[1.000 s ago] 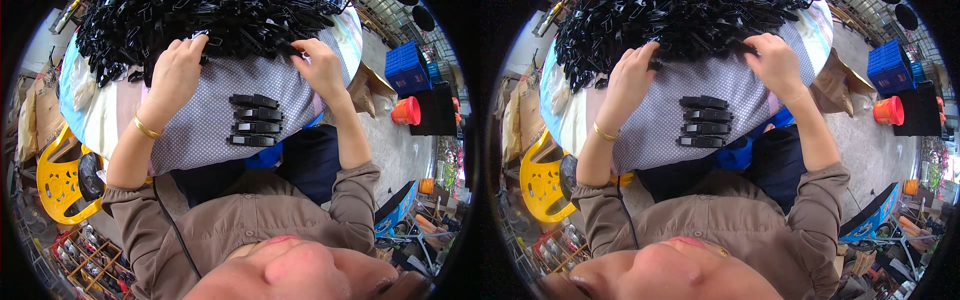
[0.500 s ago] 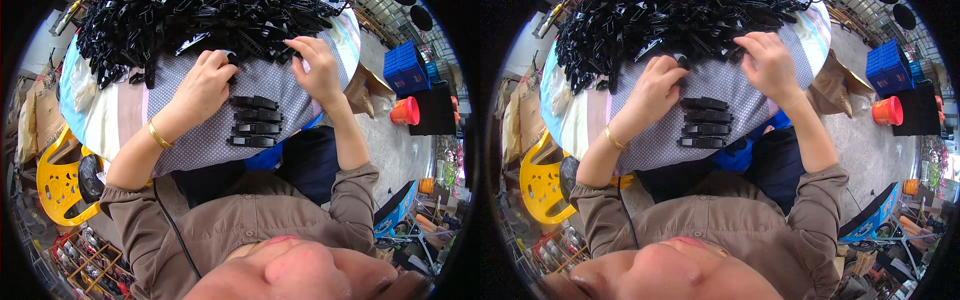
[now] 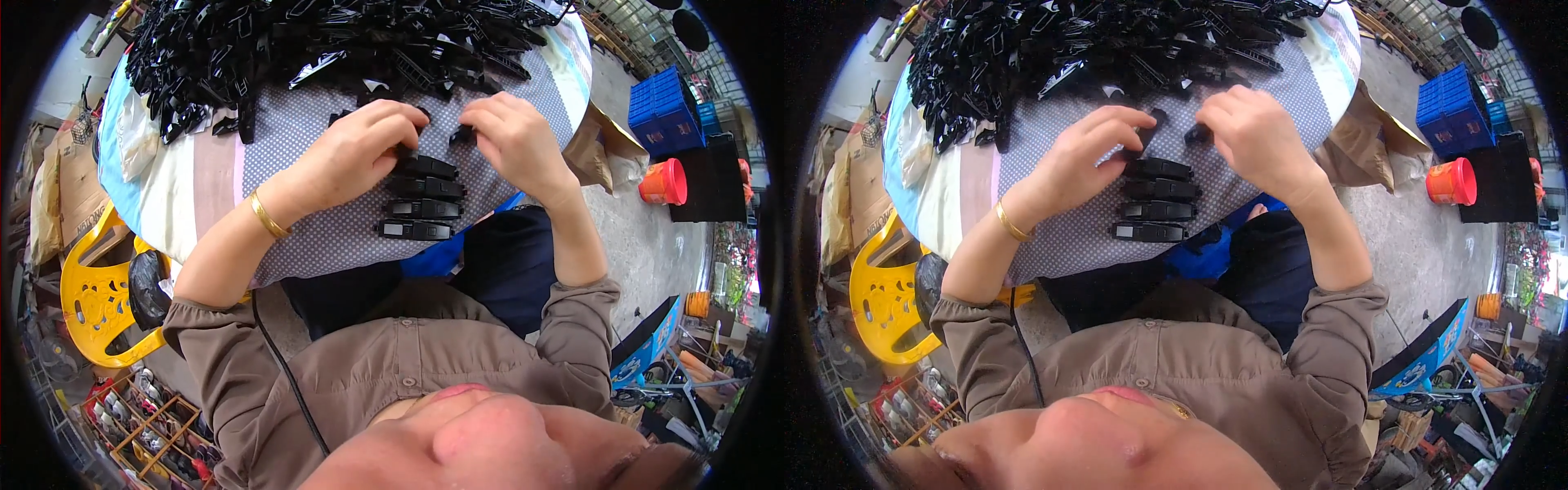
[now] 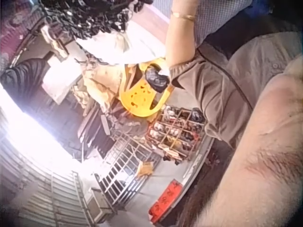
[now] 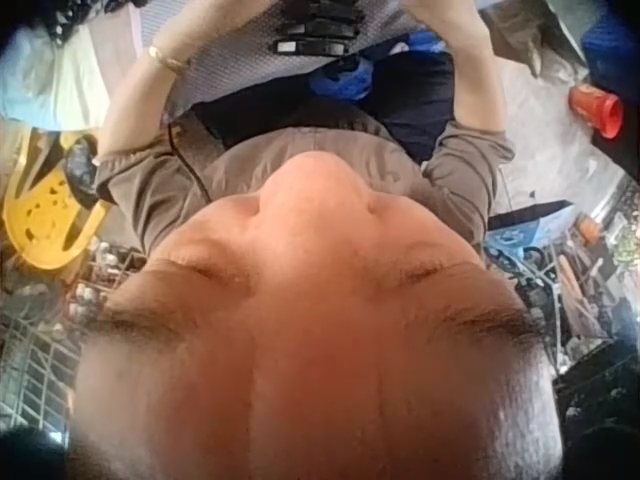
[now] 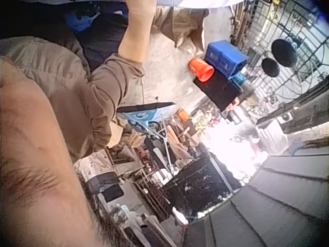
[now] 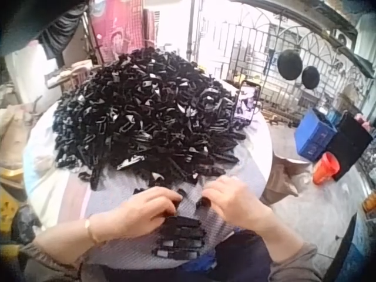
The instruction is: Assembling small black plastic hardware parts by snapping components together and stacking the finished pieces on a table.
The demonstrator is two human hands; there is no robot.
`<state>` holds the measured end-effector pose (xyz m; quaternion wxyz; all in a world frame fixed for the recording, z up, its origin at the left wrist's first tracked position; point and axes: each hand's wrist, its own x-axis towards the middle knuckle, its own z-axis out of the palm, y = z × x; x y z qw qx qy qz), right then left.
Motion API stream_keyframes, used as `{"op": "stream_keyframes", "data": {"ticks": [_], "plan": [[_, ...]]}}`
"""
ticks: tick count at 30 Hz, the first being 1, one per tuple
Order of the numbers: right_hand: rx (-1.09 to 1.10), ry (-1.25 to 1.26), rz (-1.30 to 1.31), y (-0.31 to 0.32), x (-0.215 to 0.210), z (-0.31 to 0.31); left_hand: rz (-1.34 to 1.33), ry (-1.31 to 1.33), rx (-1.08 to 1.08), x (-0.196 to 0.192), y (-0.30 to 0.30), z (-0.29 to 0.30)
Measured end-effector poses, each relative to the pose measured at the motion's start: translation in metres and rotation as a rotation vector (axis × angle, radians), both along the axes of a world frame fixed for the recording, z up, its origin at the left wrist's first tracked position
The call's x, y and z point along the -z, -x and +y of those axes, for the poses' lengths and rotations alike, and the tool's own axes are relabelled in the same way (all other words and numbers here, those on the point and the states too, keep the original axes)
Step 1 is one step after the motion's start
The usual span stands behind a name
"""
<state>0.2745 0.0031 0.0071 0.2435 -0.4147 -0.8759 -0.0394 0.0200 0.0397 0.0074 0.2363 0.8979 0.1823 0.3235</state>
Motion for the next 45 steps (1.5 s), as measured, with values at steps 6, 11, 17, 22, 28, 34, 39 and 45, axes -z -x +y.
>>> {"op": "stream_keyframes", "data": {"ticks": [6,11,17,22,28,34,39,45], "plan": [[-0.044,0.298,0.064,-0.004,-0.009,-0.011,0.319,0.000,0.001,-0.003,0.011,0.004],[0.061,0.088,-0.026,0.002,-0.005,-0.012,0.243,0.017,-0.246,-0.001,-0.001,-0.003],[-0.040,0.228,0.042,0.004,-0.015,-0.021,0.251,0.138,-0.310,-0.001,0.002,-0.006],[0.003,0.217,0.102,0.010,0.001,-0.013,0.318,0.146,-0.296,-0.006,-0.003,-0.013],[-0.214,0.389,0.268,0.017,0.004,-0.009,0.300,0.396,-0.231,-0.010,0.000,-0.011],[-0.279,0.430,0.281,0.012,-0.001,-0.010,0.357,-0.093,-0.197,0.004,0.002,-0.002],[-0.098,0.278,0.363,0.022,0.006,-0.011,0.312,-0.033,-0.220,0.007,-0.008,-0.008],[-0.087,0.177,0.231,0.016,0.004,-0.006,0.251,0.036,-0.313,0.005,0.001,-0.007]]}}
